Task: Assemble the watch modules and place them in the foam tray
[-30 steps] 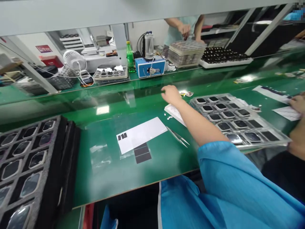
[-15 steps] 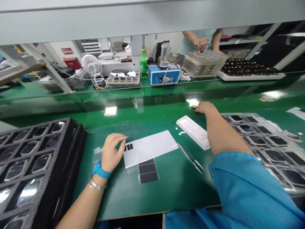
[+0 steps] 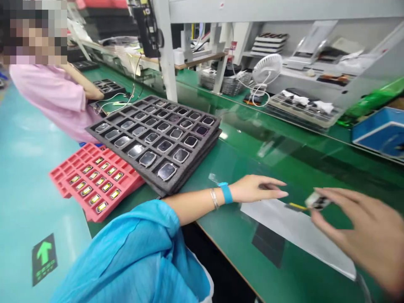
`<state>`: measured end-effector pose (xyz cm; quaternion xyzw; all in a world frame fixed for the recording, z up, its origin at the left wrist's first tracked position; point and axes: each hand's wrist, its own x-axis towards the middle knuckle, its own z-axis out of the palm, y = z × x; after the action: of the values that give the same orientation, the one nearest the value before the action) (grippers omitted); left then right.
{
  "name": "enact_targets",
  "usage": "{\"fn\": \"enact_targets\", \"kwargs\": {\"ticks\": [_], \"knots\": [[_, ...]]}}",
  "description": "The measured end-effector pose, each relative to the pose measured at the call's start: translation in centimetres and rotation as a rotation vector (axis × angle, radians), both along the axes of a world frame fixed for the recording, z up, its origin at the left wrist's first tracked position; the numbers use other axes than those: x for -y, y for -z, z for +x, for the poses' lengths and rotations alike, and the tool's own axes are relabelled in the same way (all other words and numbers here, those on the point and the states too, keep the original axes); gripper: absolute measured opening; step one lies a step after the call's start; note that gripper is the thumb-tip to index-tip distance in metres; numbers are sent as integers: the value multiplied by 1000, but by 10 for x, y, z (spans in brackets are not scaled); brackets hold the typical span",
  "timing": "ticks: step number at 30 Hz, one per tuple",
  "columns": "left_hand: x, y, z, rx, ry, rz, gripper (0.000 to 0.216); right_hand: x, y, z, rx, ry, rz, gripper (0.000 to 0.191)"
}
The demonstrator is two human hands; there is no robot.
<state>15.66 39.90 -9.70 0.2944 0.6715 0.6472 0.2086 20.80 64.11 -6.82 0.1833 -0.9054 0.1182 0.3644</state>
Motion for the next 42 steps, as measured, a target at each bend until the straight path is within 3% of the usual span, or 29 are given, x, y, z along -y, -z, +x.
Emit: {"fn": "enact_targets", "kwargs": {"ticks": [3, 7, 11, 15, 26, 32, 42], "knots": [[-1, 5, 4, 363, 229, 210, 48, 62, -2, 24, -56, -172, 161, 41], [-1, 8, 4, 531, 262, 329, 52, 81, 7, 38, -21, -157, 49, 49], [-2, 3, 9, 510, 190, 364, 58, 73, 13, 49, 90, -112, -220, 45], [-3, 0, 10, 413, 171, 353, 54, 69, 17, 55, 81, 39, -418, 22], [-8, 7, 14, 237, 175, 252, 50, 74, 19, 59, 64, 112, -251, 15], [-11, 10, 15, 261, 164, 220, 51, 76, 24, 58, 57, 140, -242, 16], [-15, 13, 21, 333, 96, 301, 54, 85, 39, 54, -76, 247, -238, 16]]}}
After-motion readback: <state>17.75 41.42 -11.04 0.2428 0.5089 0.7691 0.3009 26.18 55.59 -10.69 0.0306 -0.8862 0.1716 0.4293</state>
